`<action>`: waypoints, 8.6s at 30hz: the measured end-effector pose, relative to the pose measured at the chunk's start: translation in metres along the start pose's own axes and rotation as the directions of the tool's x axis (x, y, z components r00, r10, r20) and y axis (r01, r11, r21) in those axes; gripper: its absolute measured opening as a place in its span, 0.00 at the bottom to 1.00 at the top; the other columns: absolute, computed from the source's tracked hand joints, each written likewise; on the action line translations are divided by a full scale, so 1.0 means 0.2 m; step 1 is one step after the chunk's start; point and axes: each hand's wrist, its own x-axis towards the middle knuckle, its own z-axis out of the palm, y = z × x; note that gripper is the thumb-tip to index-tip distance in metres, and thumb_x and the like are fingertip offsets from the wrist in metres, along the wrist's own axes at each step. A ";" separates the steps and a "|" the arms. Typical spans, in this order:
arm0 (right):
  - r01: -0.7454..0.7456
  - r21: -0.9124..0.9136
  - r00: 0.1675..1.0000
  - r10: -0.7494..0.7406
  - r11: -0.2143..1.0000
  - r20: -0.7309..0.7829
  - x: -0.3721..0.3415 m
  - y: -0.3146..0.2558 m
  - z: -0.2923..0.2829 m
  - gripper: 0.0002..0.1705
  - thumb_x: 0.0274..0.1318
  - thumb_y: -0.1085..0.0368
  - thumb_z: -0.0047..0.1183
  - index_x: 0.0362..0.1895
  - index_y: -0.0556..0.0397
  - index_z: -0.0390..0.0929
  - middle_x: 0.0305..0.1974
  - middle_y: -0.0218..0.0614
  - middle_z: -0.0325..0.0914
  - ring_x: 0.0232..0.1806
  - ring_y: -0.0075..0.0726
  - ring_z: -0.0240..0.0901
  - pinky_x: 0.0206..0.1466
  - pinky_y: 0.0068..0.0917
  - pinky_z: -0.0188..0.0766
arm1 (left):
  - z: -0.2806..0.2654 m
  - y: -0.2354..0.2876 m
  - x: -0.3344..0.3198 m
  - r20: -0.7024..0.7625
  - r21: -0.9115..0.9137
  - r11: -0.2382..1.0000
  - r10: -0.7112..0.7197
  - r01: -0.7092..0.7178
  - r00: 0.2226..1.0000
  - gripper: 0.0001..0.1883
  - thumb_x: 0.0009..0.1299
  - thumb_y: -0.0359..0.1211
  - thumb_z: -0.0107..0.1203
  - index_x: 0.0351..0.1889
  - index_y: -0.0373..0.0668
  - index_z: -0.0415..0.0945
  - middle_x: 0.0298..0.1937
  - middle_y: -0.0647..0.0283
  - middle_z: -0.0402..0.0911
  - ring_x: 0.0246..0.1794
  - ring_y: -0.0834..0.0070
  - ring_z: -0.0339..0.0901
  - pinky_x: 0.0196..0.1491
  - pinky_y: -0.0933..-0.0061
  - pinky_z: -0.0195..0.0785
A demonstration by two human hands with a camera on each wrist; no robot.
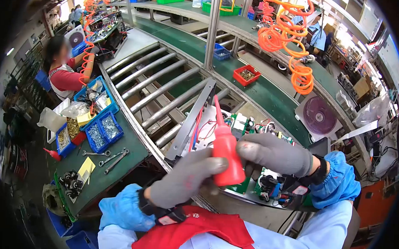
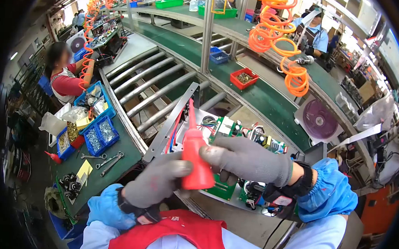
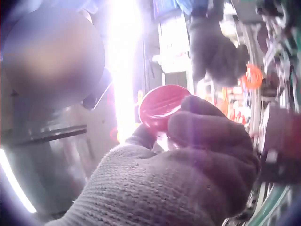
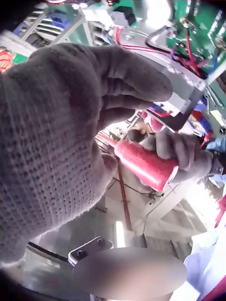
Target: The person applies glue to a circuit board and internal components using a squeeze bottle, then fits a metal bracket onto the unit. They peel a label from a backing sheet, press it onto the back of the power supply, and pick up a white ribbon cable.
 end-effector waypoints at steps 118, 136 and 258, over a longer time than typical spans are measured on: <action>0.024 -0.328 0.974 -0.096 0.944 -0.206 0.86 -0.02 -0.34 0.42 0.67 0.32 0.42 0.58 0.60 0.75 0.53 0.50 0.79 0.56 0.45 0.75 0.61 0.38 0.68 | -0.10 -0.06 0.01 -0.033 0.972 -0.133 0.732 0.191 0.681 0.25 0.62 0.45 0.64 0.50 0.36 0.77 0.59 0.43 0.74 0.64 0.38 0.68 0.59 0.44 0.65; 0.336 -0.032 0.935 -0.329 0.941 0.130 0.85 0.11 -0.39 0.37 0.52 0.59 0.67 0.62 0.61 0.68 0.54 0.40 0.76 0.58 0.32 0.70 0.64 0.29 0.65 | 0.02 -0.09 0.49 -0.341 0.858 0.021 0.770 0.512 0.539 0.31 0.61 0.53 0.61 0.49 0.33 0.80 0.68 0.40 0.67 0.73 0.49 0.62 0.67 0.46 0.56; -0.053 0.143 0.927 0.102 0.988 -0.360 0.75 1.26 1.86 0.14 0.61 0.63 0.57 0.48 0.56 0.81 0.36 0.38 0.81 0.39 0.30 0.77 0.45 0.30 0.73 | -1.75 -1.66 -1.52 -0.889 0.450 0.585 0.363 0.674 0.278 0.14 0.70 0.43 0.54 0.41 0.43 0.82 0.39 0.48 0.84 0.44 0.49 0.82 0.49 0.52 0.73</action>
